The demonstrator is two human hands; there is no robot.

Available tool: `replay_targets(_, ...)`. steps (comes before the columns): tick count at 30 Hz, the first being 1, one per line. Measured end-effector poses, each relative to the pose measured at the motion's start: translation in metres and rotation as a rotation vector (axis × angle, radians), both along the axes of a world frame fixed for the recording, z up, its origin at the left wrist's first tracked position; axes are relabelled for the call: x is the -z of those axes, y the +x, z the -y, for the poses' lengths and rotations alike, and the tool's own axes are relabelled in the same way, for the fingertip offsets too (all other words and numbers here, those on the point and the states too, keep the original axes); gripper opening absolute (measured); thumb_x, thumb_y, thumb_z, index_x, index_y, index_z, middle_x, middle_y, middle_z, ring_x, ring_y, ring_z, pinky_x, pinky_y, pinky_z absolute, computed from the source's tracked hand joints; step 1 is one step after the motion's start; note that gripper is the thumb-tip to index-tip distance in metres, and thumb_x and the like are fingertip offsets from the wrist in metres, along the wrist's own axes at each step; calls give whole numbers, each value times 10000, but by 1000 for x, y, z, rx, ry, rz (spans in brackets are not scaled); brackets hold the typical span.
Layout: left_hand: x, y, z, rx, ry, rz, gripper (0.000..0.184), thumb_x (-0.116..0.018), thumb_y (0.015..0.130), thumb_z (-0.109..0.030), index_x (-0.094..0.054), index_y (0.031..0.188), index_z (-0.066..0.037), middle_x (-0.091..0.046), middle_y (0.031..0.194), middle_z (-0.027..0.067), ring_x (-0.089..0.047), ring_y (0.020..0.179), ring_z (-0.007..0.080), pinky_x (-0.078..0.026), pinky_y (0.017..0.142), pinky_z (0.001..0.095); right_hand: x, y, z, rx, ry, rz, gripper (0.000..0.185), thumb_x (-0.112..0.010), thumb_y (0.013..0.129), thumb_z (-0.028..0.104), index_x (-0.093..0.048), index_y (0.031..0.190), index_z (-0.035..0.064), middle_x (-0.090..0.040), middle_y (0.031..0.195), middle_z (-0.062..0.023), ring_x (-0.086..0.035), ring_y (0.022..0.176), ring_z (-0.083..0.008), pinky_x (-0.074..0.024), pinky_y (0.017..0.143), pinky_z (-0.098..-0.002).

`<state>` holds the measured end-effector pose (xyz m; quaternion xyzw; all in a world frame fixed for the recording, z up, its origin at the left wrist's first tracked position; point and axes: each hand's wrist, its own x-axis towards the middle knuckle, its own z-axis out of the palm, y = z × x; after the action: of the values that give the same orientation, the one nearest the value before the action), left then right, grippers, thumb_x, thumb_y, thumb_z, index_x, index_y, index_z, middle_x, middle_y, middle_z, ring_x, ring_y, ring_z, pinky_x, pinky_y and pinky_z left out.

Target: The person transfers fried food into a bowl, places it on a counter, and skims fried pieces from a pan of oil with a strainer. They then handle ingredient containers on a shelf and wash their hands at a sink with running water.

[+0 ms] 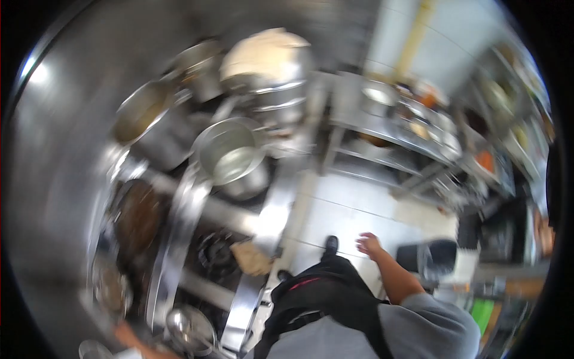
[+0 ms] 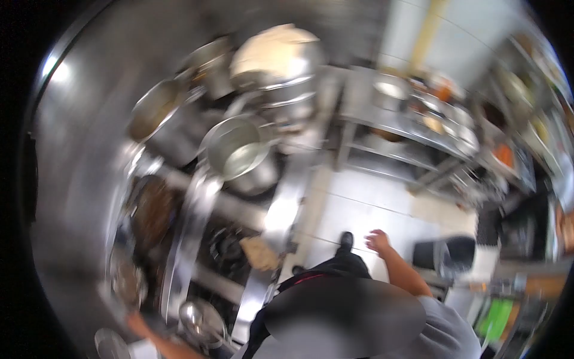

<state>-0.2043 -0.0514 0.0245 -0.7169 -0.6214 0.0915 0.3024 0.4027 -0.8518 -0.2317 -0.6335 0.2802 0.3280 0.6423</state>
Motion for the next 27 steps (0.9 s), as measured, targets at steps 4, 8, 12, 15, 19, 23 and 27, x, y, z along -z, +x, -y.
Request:
replay_targets(4,-158,222,179,480,-52,1023,352,-546,953,-239,-635,1186,9,-658,1167,185,-647,995,333,-513,874,393,-11,16,32,252,43,-29,227,-497,908,11,-497,1134,25,-631,1085,-201,-653,909,-308,-584,820,-422)
replay_targets(8,-130,373,279,604,-1279,1378,419,-506,978,-274,-559,1271,20,-625,1190,165,-597,1072,275,-477,927,430,-3,55,79,501,147,-53,243,-490,880,-40,-492,1122,-18,-613,1034,-187,-640,933,-303,-590,849,-418)
replay_targets(12,-43,603,421,507,-1972,996,409,-629,892,-237,-591,1192,39,-709,956,184,-690,863,254,-528,823,348,0,97,157,684,255,39,267,-501,867,-84,-509,1131,-47,-582,956,-125,-632,867,-251,-590,868,-373)
replay_targets(15,28,715,501,1461,-1246,184,319,-669,854,-205,-665,1157,-104,-713,917,132,-685,841,303,-531,758,383,-13,128,217,945,382,42,273,-536,867,-62,-523,1137,-16,-584,948,-107,-626,858,-230,-591,834,-344)
replay_targets(19,9,854,611,1562,-1525,435,270,-639,864,-181,-670,1117,-91,-710,872,103,-679,813,267,-525,760,370,-42,156,275,1075,403,148,328,-538,846,-37,-516,1170,10,-585,957,-103,-617,845,-229,-563,844,-341)
replay_targets(23,0,1002,683,1626,-1632,701,289,-655,862,-126,-639,1141,-51,-696,833,88,-652,731,173,-516,715,314,-34,159,330,1155,456,291,374,-494,817,-66,-514,1185,-2,-583,1006,-109,-607,869,-213,-551,867,-349)
replay_targets(27,31,1155,752,1654,-1681,943,373,-668,851,-89,-579,1208,-22,-704,878,110,-669,788,169,-527,740,313,-59,149,343,1363,407,285,464,-422,787,-95,-488,1243,-36,-567,1105,-148,-606,934,-228,-526,943,-366)
